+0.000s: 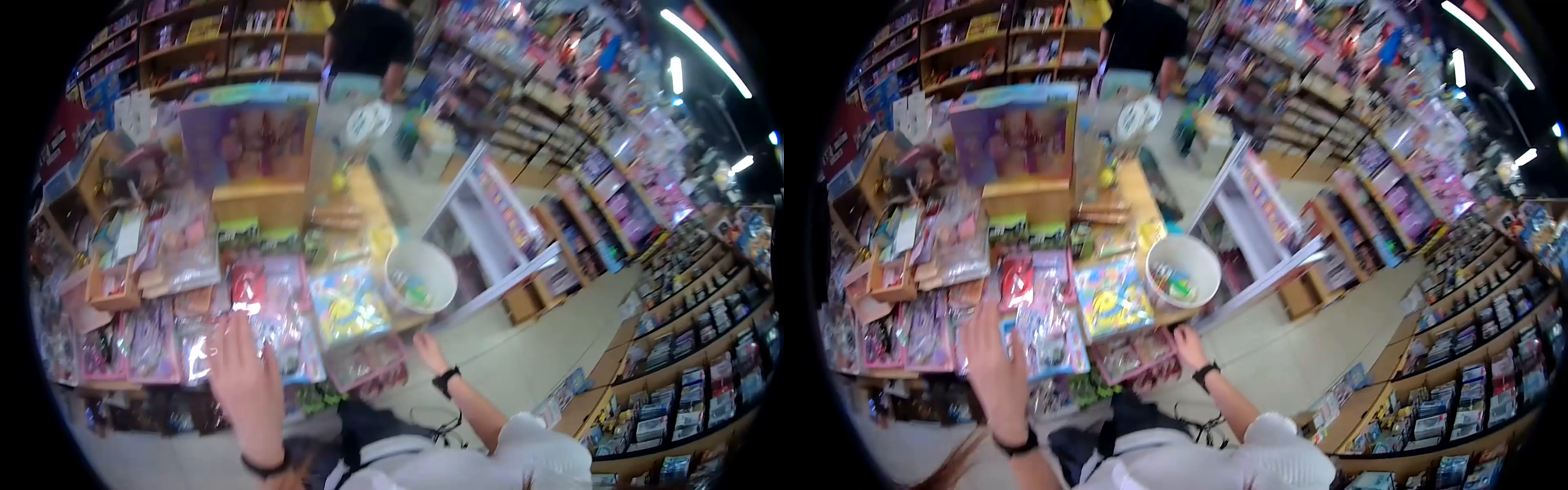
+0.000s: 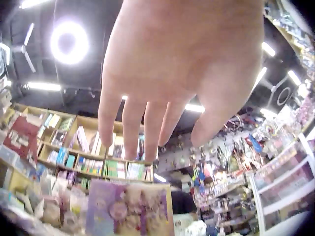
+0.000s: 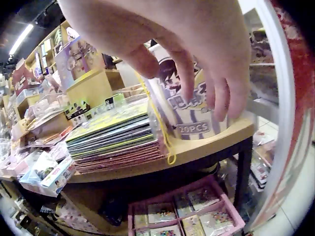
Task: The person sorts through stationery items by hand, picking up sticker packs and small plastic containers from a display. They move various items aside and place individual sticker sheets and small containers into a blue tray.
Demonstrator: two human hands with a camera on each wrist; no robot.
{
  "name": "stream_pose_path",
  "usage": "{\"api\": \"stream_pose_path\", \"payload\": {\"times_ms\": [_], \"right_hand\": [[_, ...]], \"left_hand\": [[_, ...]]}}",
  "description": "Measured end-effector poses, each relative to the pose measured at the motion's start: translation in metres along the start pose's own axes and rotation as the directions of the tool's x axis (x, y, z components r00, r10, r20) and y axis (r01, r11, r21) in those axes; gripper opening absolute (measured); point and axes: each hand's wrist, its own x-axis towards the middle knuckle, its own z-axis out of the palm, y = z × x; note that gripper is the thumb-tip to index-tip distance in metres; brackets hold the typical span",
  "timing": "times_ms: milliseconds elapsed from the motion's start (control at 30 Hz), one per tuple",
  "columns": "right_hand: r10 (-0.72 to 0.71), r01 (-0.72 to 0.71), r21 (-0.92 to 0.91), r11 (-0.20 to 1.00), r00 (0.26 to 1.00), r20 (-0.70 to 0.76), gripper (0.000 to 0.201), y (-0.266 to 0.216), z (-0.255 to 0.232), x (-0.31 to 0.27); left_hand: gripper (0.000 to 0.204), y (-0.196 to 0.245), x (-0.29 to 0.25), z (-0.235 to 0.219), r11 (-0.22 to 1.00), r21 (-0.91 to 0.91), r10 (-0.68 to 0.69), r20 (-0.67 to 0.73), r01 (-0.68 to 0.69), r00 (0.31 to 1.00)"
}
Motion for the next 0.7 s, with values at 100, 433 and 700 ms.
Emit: {"api": "stream_pose_path", "payload": {"times_ms": [100,433,700], "right_hand": [[0.038,-0.043,-0.082,0.996,0.997,-0.065,0.032,0.022,-0.021,-0.007],[0.187,-0.195,-0.034,0.980,0.969,-0.164,0.030,-0.013,0.023,-0.135],[0.170,-0.174,-0.093,0.980,0.984,-0.053,0.025,-0.047,0.047,-0.203]], "left_hand": [[0.038,-0.009,-0.003,-0.051,0.989,-0.065,0.110,-0.247,-0.130,0.963],[0.052,-0.138,-0.019,-0.235,0.582,0.224,0.800,-0.330,-0.781,0.501],[0.060,-0.162,-0.045,-0.271,0.739,-0.044,0.659,-0.161,-0.673,0.735]]}}
